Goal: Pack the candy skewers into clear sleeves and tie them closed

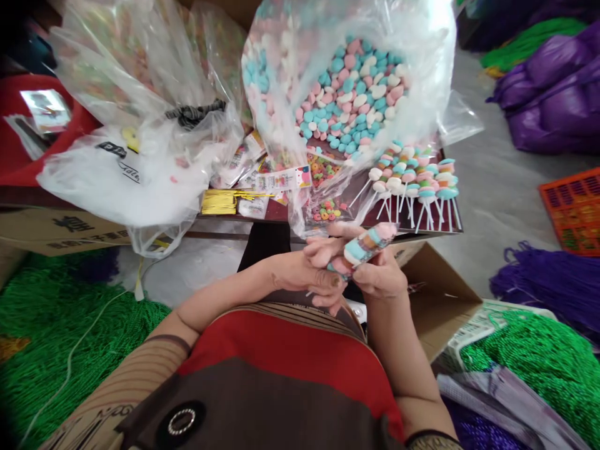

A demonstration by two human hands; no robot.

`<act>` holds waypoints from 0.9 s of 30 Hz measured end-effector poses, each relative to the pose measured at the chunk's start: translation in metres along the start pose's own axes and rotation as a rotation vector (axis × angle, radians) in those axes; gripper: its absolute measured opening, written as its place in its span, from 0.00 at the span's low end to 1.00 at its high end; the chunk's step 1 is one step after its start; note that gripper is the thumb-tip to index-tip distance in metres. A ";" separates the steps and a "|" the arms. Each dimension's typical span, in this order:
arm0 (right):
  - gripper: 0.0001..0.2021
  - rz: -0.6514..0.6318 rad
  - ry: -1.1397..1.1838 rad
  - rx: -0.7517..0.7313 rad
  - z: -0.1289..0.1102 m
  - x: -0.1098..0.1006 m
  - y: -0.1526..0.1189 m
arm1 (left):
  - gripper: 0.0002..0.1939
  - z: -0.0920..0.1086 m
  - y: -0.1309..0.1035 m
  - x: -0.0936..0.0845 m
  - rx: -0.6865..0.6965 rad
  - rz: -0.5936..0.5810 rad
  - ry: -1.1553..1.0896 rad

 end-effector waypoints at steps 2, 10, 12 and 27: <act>0.18 0.050 0.038 0.002 0.004 0.008 0.003 | 0.19 0.000 -0.001 -0.014 -0.033 0.126 0.232; 0.10 0.431 -0.092 -0.095 0.017 -0.006 0.003 | 0.16 0.036 -0.022 -0.053 -0.090 0.584 1.148; 0.15 0.263 -0.082 0.027 0.014 -0.004 0.004 | 0.19 0.024 -0.021 -0.042 -0.038 0.401 0.747; 0.18 0.268 -0.195 0.035 0.035 0.019 0.070 | 0.13 0.064 -0.078 -0.091 0.213 1.081 1.069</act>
Point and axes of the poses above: each hand's wrist, its own y-axis towards the middle knuckle, its own x-axis out of the palm, z = x × y, the point moved 7 cm from there along y, towards the middle knuckle, and after that the axes turned 4 degrees about x, right-handed, at the moved point
